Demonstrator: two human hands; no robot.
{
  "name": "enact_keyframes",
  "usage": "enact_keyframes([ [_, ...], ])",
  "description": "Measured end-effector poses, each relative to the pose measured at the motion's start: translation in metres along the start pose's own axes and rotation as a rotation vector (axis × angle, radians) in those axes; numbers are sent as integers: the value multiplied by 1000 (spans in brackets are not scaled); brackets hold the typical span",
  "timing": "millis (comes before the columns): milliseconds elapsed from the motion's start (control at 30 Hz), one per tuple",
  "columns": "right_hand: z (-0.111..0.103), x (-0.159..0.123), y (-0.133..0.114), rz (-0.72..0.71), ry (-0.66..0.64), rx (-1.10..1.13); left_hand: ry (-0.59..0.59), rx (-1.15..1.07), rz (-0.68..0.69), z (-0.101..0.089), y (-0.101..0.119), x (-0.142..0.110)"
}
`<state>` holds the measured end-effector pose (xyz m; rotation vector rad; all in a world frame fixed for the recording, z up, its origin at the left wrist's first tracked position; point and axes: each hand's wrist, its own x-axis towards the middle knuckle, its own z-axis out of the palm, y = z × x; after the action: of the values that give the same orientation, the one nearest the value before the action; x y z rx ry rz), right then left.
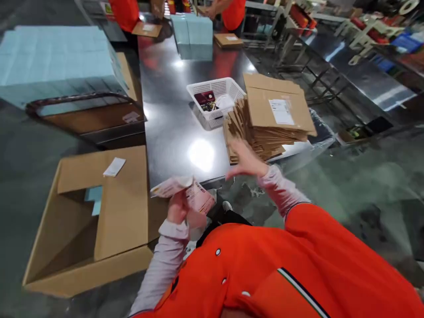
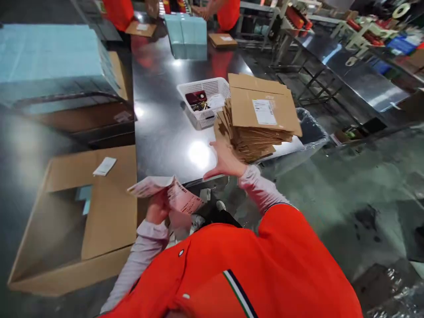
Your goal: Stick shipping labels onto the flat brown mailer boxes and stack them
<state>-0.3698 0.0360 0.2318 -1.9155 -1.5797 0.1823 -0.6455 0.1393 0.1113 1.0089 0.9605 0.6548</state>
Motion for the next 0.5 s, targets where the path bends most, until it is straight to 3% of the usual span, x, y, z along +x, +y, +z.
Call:
enact_keyframes([
  [67, 85, -20, -28, 8, -218, 237, 72, -39, -61, 10, -14, -7],
  [133, 148, -38, -45, 140, -222, 463, 69, 29, -106, 11, -24, -15],
  [200, 186, -50, -52, 314, -163, 653, 29, 114, -55, 3, -26, -21],
  [300, 209, -61, -53, 416, -208, 779, 21, -20, 96, -14, -19, -21],
  [400, 210, -60, -55, 379, -332, 849, 87, -231, 54, -23, -14, -11],
  [500, 204, -45, -56, 390, -286, 956, 137, -249, 14, -21, -20, -1],
])
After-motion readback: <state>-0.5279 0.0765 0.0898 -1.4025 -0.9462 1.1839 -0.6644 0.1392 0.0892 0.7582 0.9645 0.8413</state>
